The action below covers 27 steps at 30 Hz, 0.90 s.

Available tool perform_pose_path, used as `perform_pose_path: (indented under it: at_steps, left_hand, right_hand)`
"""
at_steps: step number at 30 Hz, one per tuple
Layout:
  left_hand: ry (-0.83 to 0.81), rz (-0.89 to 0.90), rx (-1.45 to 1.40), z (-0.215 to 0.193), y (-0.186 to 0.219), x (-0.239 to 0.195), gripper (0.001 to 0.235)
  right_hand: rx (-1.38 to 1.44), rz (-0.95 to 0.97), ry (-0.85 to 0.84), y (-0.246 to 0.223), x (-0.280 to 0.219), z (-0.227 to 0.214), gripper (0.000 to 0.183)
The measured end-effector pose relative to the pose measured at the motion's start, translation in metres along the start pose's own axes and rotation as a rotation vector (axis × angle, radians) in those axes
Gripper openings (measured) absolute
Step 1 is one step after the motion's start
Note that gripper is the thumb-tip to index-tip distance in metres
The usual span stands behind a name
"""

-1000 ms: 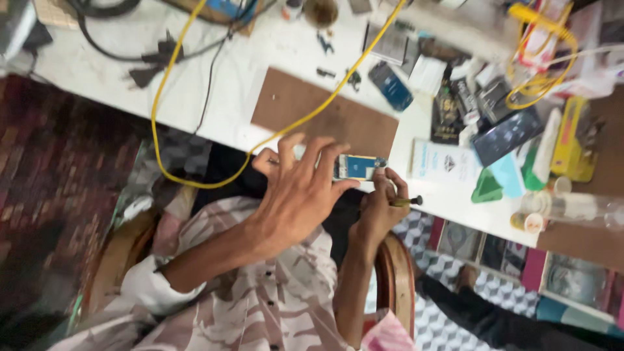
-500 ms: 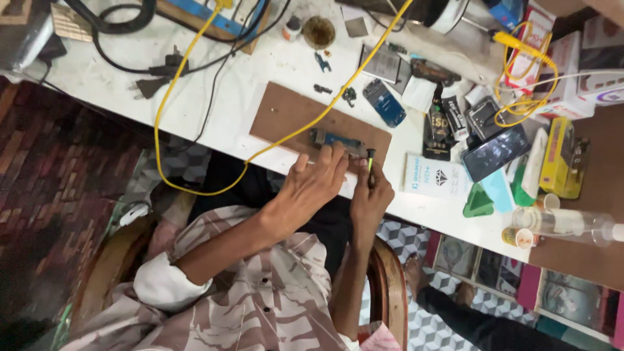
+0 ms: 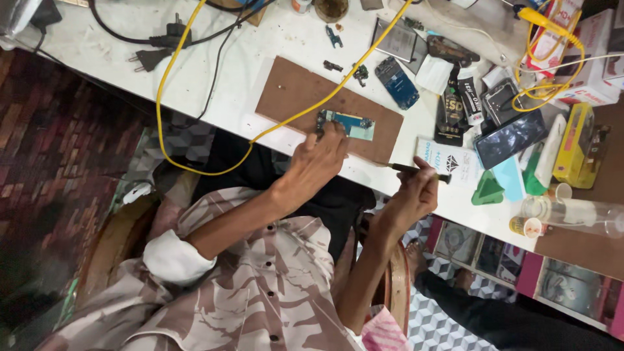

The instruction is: The person uses a screwdriver to remove screws from a small blue circuit board, then uses a soldering iron to work on the board's components. The person repeatedly applies the soldering iron to different points on the board while holding it steady.

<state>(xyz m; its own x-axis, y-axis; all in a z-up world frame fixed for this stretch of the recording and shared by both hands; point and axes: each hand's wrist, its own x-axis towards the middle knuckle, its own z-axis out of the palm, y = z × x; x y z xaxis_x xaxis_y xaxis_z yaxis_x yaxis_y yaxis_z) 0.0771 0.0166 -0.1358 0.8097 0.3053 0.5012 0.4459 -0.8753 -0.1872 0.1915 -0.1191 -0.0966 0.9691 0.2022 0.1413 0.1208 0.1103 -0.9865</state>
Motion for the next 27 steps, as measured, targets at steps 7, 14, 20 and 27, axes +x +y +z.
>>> perform_pose_path:
  at_steps: [7, 14, 20, 27]
  left_hand:
    - [-0.115, 0.05, 0.301, -0.001, -0.011, 0.01, 0.043]
    - [0.056, -0.036, -0.282, -0.058, -0.02, -0.007, 0.057]
    - [0.146, -0.071, -1.047, -0.109, -0.031, -0.022, 0.067]
    - [0.385, -0.146, -1.39, -0.117, -0.03, -0.027, 0.034]
  right_hand:
    - [0.111, 0.043, 0.119, -0.008, 0.001, 0.004, 0.043]
    - [-0.119, -0.111, 0.034, -0.016, -0.006, 0.014, 0.033]
    - [-0.783, -0.702, -0.124, -0.063, -0.05, 0.028, 0.024]
    - [-0.692, -1.104, -0.43, -0.089, -0.082, 0.053, 0.012]
